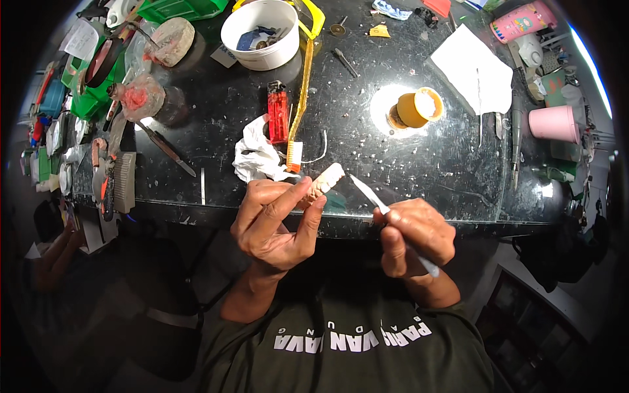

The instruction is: The person refines a dental model by carving around the artificial teeth using a metal tool, periodically dipping the tool into a container on the workbench, and turning the model by hand.

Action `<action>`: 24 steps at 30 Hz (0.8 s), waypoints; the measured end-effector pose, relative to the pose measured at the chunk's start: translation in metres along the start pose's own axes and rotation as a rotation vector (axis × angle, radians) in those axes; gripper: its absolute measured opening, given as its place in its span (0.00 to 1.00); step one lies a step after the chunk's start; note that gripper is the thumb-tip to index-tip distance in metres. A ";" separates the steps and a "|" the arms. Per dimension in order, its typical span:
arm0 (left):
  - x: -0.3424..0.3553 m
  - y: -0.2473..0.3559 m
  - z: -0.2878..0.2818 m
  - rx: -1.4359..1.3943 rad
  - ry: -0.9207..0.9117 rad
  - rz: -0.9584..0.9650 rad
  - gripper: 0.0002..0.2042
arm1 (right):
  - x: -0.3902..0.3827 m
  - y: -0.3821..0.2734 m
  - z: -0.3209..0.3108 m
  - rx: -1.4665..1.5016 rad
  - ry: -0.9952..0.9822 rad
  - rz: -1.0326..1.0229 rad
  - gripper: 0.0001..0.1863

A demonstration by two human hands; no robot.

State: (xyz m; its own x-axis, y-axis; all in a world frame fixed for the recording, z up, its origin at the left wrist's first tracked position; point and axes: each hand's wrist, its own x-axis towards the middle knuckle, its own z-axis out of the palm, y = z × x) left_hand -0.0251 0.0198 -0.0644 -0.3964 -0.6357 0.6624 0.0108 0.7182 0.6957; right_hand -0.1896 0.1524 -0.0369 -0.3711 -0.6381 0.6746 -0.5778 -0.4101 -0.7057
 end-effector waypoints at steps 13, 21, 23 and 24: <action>-0.001 0.001 -0.003 -0.020 -0.028 -0.030 0.15 | -0.002 0.000 0.012 -0.042 -0.065 -0.029 0.14; -0.001 0.002 -0.001 -0.027 -0.015 -0.026 0.15 | -0.004 0.000 0.013 -0.048 -0.055 -0.036 0.14; 0.000 0.001 0.000 -0.030 -0.014 -0.028 0.15 | -0.005 0.001 0.012 -0.049 -0.057 -0.028 0.14; -0.001 0.001 -0.001 -0.032 -0.009 -0.027 0.15 | -0.005 0.001 0.012 -0.049 -0.059 -0.025 0.14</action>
State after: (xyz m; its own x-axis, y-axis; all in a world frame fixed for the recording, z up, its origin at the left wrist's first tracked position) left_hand -0.0241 0.0209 -0.0637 -0.4055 -0.6521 0.6405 0.0296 0.6910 0.7223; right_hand -0.1798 0.1476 -0.0431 -0.3138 -0.6658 0.6770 -0.6220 -0.3946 -0.6763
